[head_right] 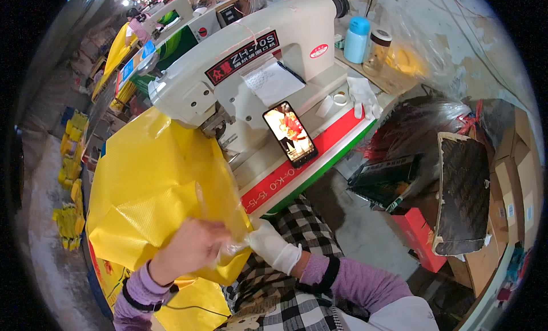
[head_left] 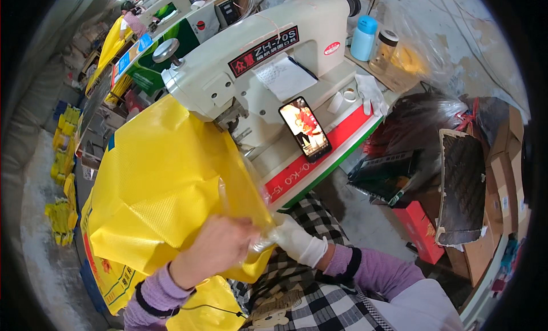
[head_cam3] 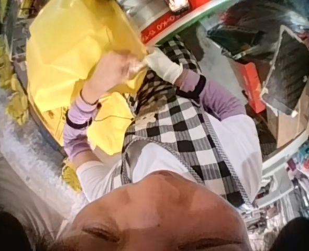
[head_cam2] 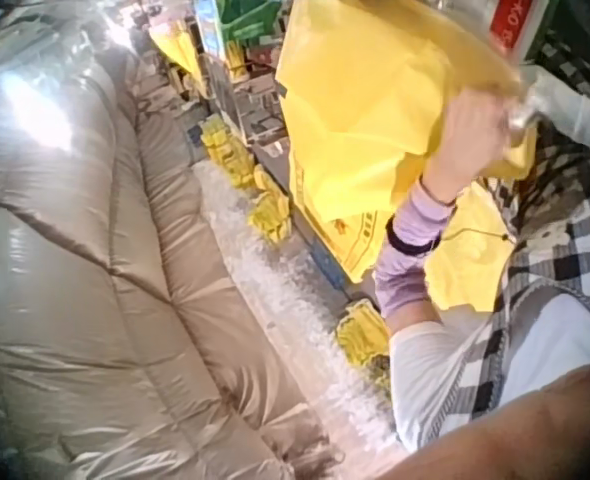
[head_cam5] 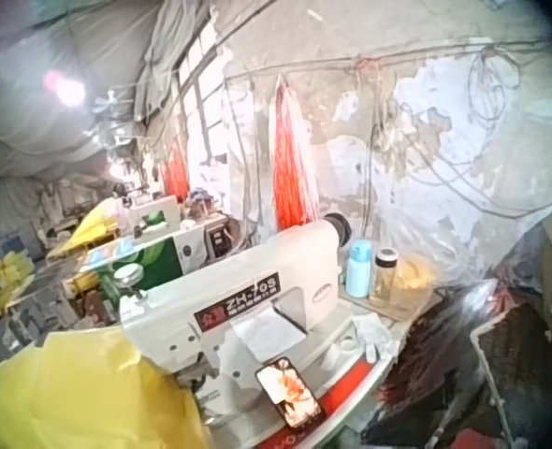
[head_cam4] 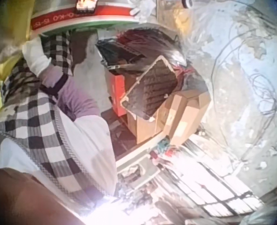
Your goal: Sewing the edges of yellow plastic bags using an industrial sewing machine.
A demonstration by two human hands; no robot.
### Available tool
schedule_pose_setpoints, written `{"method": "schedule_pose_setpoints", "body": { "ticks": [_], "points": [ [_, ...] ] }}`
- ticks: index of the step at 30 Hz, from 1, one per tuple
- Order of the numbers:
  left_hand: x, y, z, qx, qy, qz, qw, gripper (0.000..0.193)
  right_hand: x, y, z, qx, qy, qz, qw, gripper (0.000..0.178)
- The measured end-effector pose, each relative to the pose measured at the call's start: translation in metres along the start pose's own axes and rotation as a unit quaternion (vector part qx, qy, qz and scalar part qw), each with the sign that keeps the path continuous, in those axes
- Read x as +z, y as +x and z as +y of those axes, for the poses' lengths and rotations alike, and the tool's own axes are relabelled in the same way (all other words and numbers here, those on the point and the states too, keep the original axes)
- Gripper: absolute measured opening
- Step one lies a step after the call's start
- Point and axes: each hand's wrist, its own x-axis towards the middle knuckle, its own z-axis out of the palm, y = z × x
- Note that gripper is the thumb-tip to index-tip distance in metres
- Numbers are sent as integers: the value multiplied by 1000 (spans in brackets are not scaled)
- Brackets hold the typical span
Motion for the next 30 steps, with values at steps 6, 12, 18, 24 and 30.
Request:
{"method": "schedule_pose_setpoints", "body": {
  "ticks": [6, 12, 18, 24, 30],
  "points": [
    [24, 49, -7, 193, 102, 243, 945, 5, 8, -56, -6, 147, -283, -104, 942, 32],
    [69, -9, 24, 60, -57, -168, 982, 9, -33, -75, -5, 23, -359, -76, 930, 39],
    [79, -15, 32, 13, -117, -28, 993, 12, -21, -52, -4, -73, -353, -30, 932, 47],
    [88, -17, 52, 5, -121, -31, 992, 24, -31, -71, -16, -87, -371, -45, 924, 47],
    [91, -3, 48, 19, -113, -88, 990, 20, -19, -19, -1, -160, -436, 50, 884, 54]
  ]
}}
